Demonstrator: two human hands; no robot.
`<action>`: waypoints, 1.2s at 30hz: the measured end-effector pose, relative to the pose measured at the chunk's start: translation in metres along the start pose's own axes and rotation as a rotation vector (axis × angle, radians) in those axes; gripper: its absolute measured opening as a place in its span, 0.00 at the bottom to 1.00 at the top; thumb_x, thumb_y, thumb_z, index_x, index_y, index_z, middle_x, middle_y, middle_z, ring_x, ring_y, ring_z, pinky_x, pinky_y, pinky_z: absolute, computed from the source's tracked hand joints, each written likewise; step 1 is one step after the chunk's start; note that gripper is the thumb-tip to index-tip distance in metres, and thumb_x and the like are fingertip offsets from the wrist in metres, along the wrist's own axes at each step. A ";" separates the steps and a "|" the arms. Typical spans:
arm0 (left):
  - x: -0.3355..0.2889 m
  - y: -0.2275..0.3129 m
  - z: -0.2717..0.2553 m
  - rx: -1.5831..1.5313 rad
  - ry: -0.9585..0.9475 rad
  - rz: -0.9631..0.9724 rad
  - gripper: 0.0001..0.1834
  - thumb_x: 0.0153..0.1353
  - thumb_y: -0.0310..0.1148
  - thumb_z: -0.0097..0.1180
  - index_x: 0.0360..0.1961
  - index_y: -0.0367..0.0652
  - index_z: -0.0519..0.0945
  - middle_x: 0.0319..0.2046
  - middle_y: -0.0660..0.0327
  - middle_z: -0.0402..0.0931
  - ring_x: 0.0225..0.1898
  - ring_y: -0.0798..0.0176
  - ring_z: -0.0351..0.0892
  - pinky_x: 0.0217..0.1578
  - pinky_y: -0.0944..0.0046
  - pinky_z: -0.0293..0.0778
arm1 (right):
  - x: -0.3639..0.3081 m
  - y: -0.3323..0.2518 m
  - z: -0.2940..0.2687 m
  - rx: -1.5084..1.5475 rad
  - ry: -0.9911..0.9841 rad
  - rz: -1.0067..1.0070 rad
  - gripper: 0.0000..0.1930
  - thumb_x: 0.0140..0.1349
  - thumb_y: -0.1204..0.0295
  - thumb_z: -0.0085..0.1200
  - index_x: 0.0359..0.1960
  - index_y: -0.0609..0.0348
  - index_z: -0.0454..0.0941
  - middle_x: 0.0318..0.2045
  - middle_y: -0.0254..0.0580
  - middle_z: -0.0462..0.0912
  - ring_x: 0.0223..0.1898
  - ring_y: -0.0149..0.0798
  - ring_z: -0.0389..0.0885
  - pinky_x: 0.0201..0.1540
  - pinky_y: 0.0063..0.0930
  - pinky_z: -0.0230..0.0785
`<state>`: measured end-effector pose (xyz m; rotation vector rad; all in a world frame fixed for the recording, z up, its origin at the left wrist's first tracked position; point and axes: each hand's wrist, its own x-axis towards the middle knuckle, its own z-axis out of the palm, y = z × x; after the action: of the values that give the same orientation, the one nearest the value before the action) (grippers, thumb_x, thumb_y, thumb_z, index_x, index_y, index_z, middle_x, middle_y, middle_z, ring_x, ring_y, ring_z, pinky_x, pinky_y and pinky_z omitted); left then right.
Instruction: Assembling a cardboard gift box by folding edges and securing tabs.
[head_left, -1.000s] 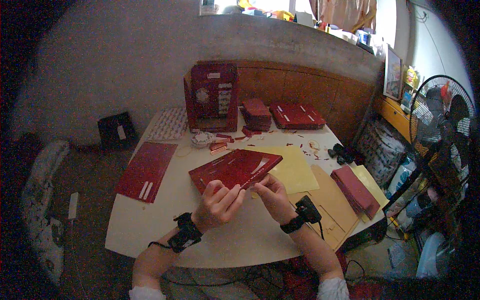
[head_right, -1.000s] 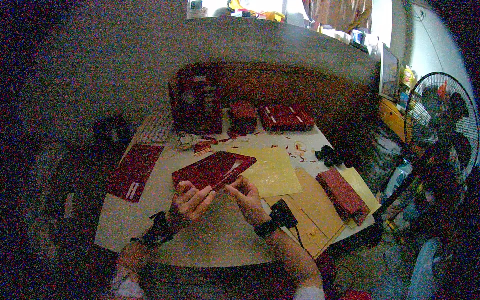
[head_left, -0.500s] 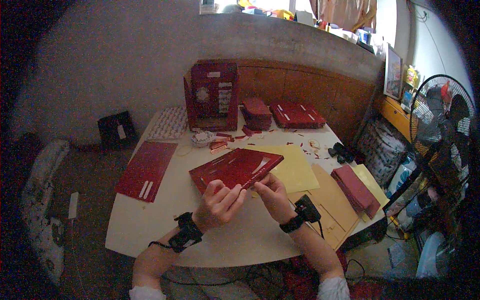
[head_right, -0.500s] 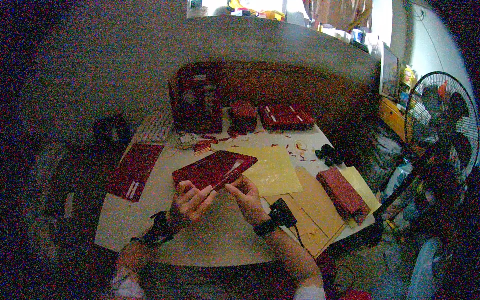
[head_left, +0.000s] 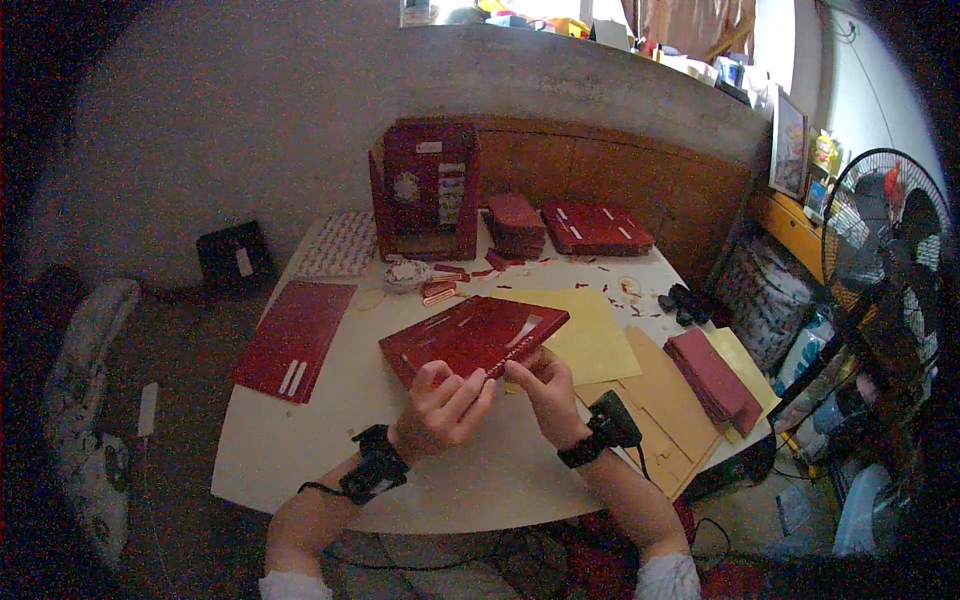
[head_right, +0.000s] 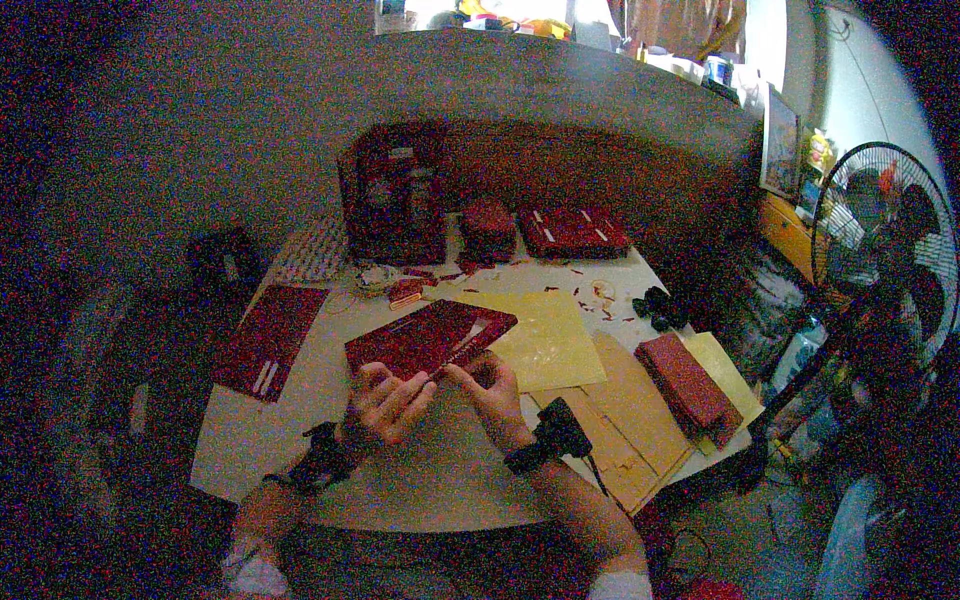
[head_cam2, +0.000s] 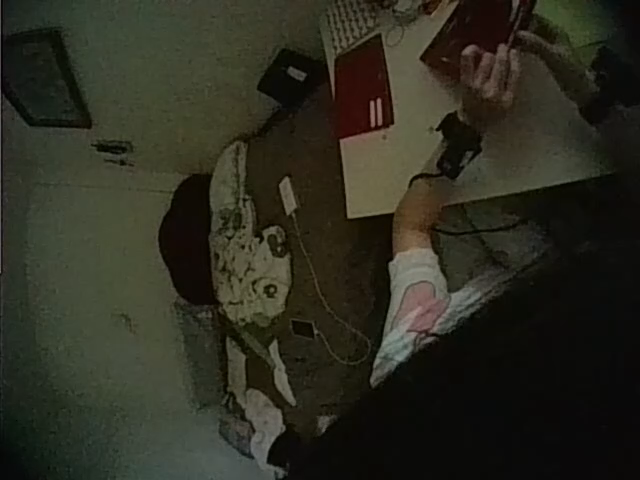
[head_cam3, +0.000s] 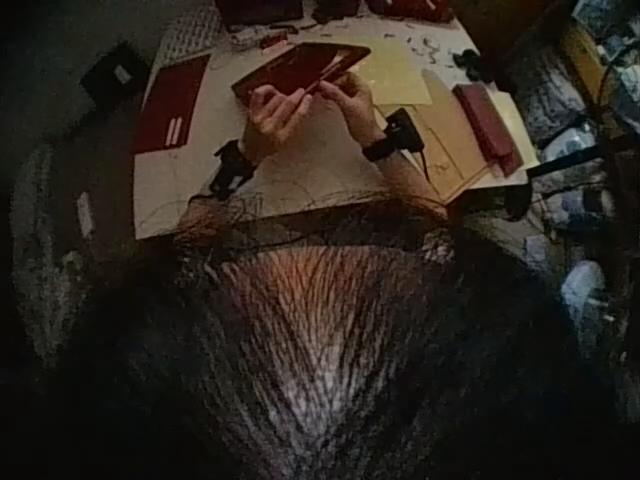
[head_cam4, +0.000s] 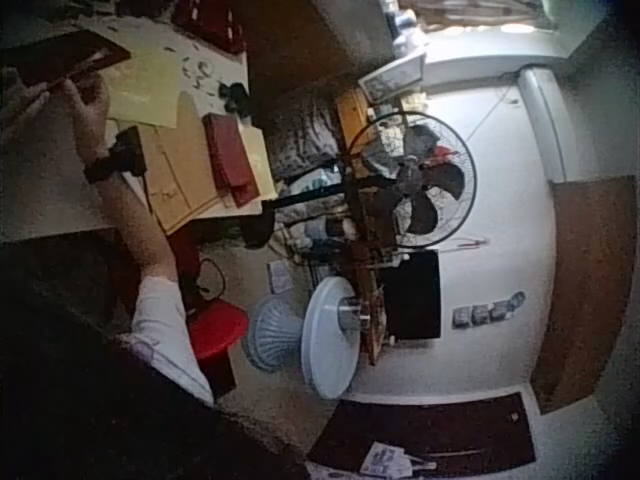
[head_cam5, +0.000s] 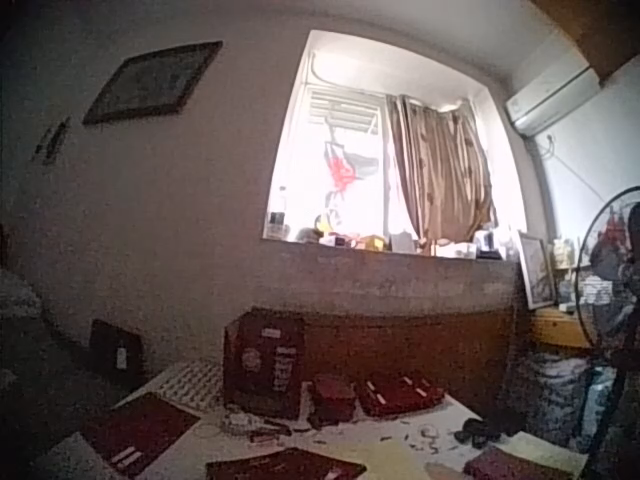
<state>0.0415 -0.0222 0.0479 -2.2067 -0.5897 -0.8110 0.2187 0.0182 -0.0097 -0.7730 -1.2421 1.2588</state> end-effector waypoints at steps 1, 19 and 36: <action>0.000 0.000 -0.001 0.016 0.004 0.012 0.12 0.45 0.26 0.55 0.34 0.36 0.79 0.33 0.55 0.77 0.24 0.68 0.72 0.37 0.60 0.66 | -0.001 -0.003 0.003 -0.017 0.005 0.002 0.06 0.57 0.72 0.56 0.30 0.57 0.71 0.32 0.34 0.78 0.35 0.26 0.75 0.43 0.22 0.67; 0.002 -0.002 -0.007 -0.011 0.057 -0.014 0.11 0.45 0.25 0.57 0.34 0.37 0.78 0.33 0.57 0.78 0.22 0.70 0.71 0.35 0.62 0.65 | 0.005 -0.012 -0.007 -0.293 -0.034 -0.423 0.13 0.53 0.75 0.60 0.39 0.62 0.73 0.37 0.35 0.76 0.40 0.30 0.74 0.47 0.25 0.66; 0.002 0.004 -0.010 -0.084 0.061 -0.019 0.12 0.47 0.25 0.57 0.36 0.39 0.78 0.35 0.59 0.78 0.22 0.72 0.71 0.34 0.63 0.64 | 0.003 -0.029 -0.014 -0.875 0.231 -1.003 0.16 0.37 0.76 0.68 0.22 0.56 0.69 0.23 0.38 0.75 0.27 0.41 0.73 0.30 0.32 0.64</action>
<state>0.0413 -0.0315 0.0527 -2.2468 -0.5572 -0.9250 0.2394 0.0176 0.0150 -0.6895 -1.6629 -0.2197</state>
